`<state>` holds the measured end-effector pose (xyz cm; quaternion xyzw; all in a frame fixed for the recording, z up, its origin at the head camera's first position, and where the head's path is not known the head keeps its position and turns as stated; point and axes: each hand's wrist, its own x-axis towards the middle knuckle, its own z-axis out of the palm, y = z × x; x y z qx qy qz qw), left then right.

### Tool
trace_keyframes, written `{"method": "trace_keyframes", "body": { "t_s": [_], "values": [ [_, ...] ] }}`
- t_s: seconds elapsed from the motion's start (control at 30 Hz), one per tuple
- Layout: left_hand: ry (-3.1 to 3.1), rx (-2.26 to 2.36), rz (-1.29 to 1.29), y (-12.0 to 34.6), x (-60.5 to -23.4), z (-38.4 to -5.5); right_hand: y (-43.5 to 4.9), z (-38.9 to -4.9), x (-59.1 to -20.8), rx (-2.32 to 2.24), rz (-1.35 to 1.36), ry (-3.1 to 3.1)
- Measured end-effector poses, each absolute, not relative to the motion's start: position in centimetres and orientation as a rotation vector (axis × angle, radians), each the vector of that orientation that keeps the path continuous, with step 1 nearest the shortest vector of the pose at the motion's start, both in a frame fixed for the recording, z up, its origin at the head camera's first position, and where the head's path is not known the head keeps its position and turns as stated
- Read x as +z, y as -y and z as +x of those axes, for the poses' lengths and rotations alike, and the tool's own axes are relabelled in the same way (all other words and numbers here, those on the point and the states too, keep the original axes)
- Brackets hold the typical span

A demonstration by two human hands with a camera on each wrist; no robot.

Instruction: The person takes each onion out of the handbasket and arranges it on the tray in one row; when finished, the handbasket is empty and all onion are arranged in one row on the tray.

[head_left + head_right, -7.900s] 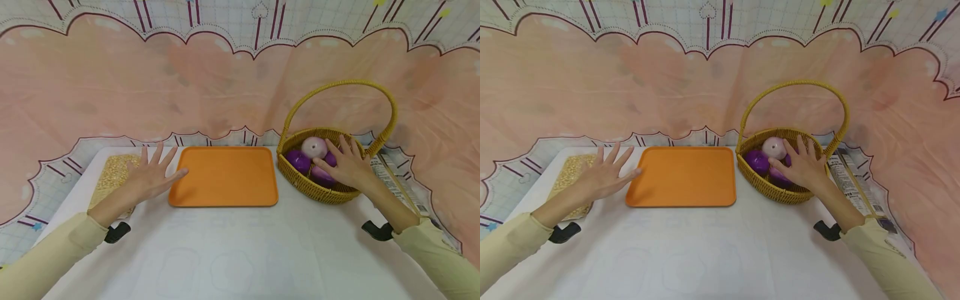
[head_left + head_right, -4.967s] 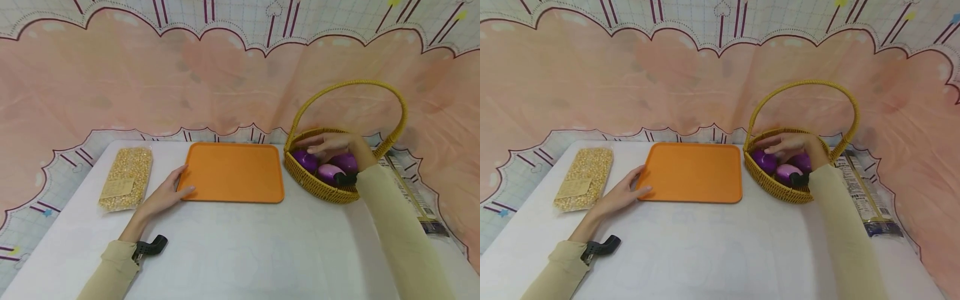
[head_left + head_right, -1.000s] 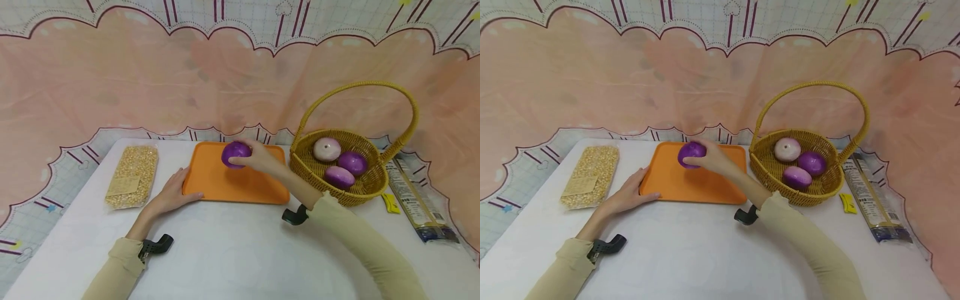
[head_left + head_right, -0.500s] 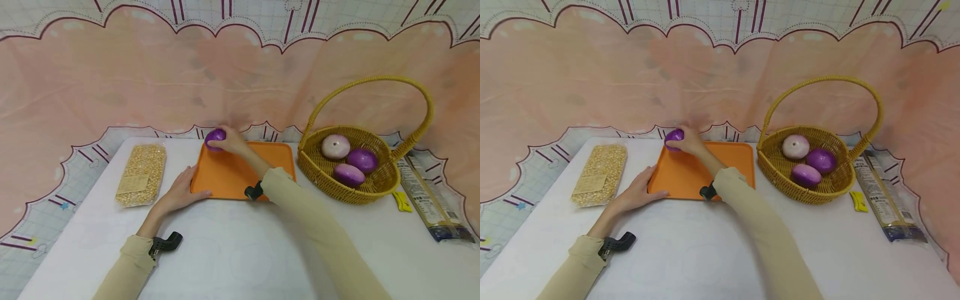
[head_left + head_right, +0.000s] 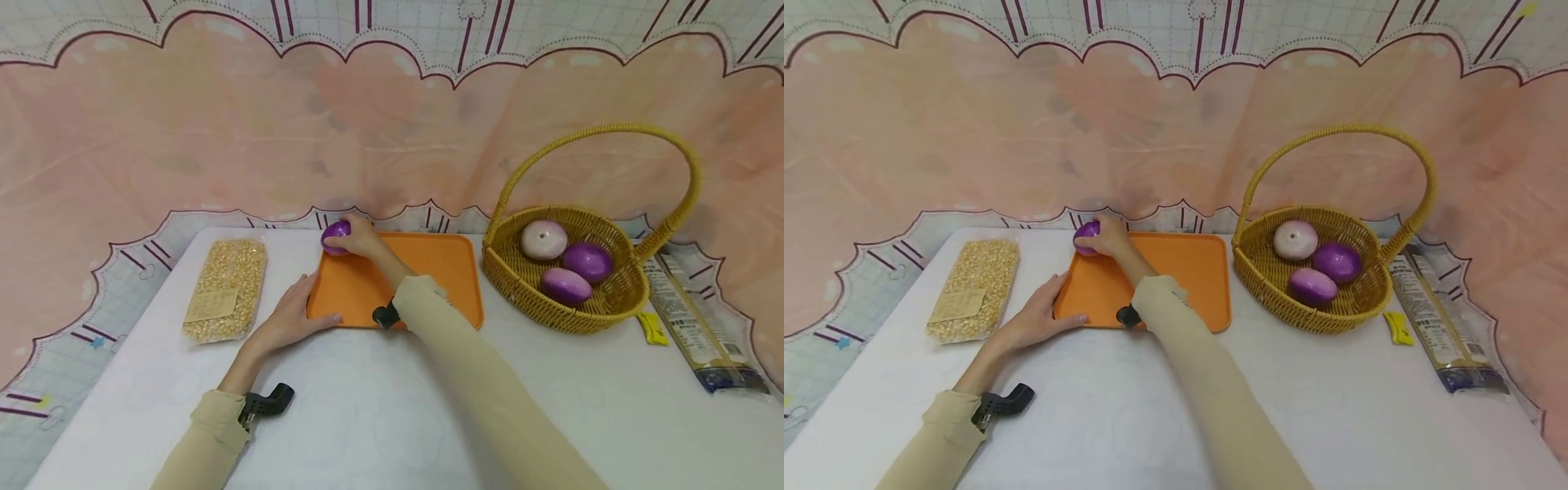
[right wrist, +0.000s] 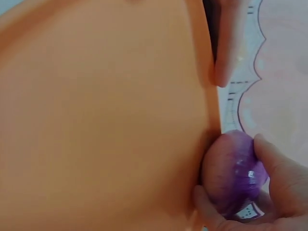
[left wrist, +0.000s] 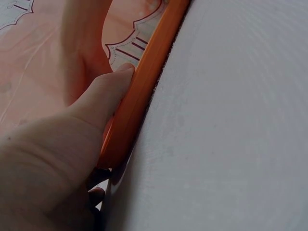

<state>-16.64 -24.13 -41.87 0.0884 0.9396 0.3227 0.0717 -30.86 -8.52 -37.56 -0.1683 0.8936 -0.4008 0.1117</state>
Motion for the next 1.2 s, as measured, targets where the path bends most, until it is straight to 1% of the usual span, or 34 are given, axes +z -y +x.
{"method": "trace_keyframes", "body": {
  "t_s": [0.3, 0.53, 1.2],
  "values": [
    [-2.829, 0.962, 0.263, 24.3, -41.6, -16.8, 9.4, -30.5, -36.0, -1.055, -0.416, -2.667],
    [-2.84, 0.949, 0.27, 24.5, -41.3, -16.9, 9.6, -30.6, -35.6, -1.026, -0.397, -2.662],
    [-2.824, 0.955, 0.255, 24.1, -42.3, -16.7, 8.1, -30.8, -37.6, -1.132, -0.45, -2.554]
  ]
}}
